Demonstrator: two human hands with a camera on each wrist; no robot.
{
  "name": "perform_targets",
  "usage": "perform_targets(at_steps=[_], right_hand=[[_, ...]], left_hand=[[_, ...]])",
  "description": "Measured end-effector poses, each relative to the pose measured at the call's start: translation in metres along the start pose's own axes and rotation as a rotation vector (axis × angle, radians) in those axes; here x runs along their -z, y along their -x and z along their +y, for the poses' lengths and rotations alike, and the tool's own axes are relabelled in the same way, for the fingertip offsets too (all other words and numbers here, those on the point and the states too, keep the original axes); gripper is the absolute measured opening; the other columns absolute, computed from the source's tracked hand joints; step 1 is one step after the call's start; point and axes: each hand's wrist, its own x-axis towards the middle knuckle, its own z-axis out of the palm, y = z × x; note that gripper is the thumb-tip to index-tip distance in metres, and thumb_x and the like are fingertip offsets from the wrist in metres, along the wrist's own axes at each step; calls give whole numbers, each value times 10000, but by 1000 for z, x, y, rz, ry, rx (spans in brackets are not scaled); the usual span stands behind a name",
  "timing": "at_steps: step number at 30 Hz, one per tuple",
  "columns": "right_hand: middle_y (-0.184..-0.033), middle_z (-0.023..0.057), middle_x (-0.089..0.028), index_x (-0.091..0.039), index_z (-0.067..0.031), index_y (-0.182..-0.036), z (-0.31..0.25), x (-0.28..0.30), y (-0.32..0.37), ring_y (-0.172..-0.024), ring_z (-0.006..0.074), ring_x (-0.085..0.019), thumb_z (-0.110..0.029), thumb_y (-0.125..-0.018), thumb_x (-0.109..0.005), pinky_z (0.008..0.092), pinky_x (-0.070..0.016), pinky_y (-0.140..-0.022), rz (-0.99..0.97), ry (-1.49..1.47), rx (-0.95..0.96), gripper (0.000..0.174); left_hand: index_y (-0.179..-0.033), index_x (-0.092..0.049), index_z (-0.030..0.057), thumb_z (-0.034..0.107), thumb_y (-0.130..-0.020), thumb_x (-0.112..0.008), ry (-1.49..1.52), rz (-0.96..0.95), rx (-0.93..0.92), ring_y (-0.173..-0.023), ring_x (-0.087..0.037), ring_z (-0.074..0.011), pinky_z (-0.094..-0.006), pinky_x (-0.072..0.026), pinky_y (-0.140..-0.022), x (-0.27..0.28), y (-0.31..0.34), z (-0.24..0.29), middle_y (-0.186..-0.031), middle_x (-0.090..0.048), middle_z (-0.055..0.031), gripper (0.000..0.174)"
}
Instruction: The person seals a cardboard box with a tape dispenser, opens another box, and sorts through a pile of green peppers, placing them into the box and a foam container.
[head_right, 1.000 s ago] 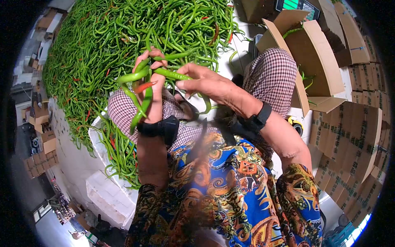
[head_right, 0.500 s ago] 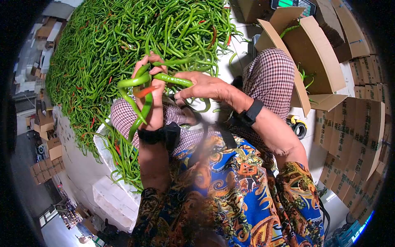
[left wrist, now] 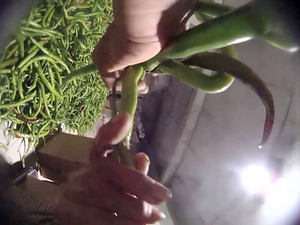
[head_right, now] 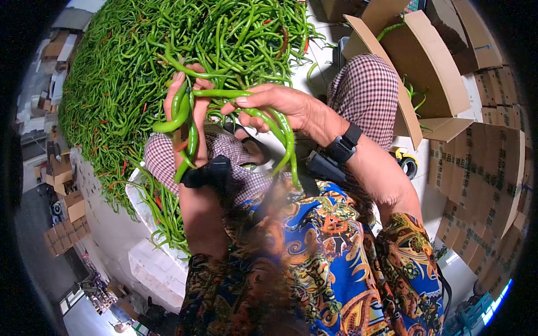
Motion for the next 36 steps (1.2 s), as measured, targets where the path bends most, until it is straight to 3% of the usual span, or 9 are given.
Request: perform_targets(at_steps=[3,7,12,18,22,26,34,35,36], right_hand=[[-729,53,-635,-550,64,-1209,-3,-4,11,-508,56,-555,-197,-966,-531,174,-452,-420,14,3,-43,357],[-600,-11,-437,-470,103,-1274,-7,-4,31,-427,15,-359,-153,-973,-499,162,-350,-366,136,-43,-59,397],[-640,-14,-446,-479,82,-1280,-18,-11,46,-443,9,-318,-146,-969,-501,155,-314,-370,214,-24,-60,386],[-617,-34,-430,-557,13,-1120,-18,-26,66,-432,12,-342,-143,-922,-565,164,-265,-359,348,346,-210,253],[-638,-25,-446,-540,-3,-1097,-19,-35,102,-448,11,-343,-137,-926,-573,167,-265,-362,242,253,-197,219],[-606,-14,-432,-508,14,-1075,-38,-38,144,-419,8,-302,-125,-923,-557,144,-275,-333,456,69,94,212],[-646,-87,-375,-488,-17,-1314,-138,-33,230,-447,-21,-272,-237,-974,-508,153,-176,-377,1076,836,499,405],[-657,-86,-400,-482,-50,-1345,-145,-18,238,-478,-24,-280,-228,-977,-510,161,-193,-414,1196,993,394,410],[-830,24,-586,-481,-60,-1343,-152,2,248,-658,63,-526,-271,-962,-549,198,-430,-598,1267,1145,254,441]], left_hand=[[-1304,-502,191,70,-926,-500,-176,95,37,-865,-560,-256,-293,-521,-692,0,-1,11,-1105,-531,-127,397],[-1248,-507,99,60,-923,-541,17,51,-41,-832,-571,-175,-261,-501,-639,8,-5,25,-956,-578,-105,329],[-1135,-537,12,133,-953,-534,240,-12,87,-784,-529,-114,-209,-388,-509,22,-7,30,-898,-531,-61,219],[-1184,-534,47,151,-953,-532,123,-47,-41,-796,-512,-111,-192,-376,-500,-6,0,23,-951,-533,-54,253],[-1203,-546,57,163,-956,-521,107,-36,-92,-781,-512,-103,-175,-381,-481,-11,6,31,-951,-544,-55,270],[-1194,-549,54,194,-952,-531,152,-90,-115,-721,-503,-79,-160,-363,-459,5,7,39,-906,-549,-50,280],[-1195,-536,69,225,-962,-514,95,-37,-159,-695,-493,-85,-172,-349,-438,-21,10,14,-890,-547,-37,281],[-1200,-530,69,229,-966,-504,146,-59,-136,-690,-491,-92,-172,-345,-436,-20,9,10,-880,-545,-39,285],[-1200,-530,69,229,-966,-504,149,-67,-139,-690,-491,-92,-172,-345,-436,-21,8,7,-880,-545,-39,285]])
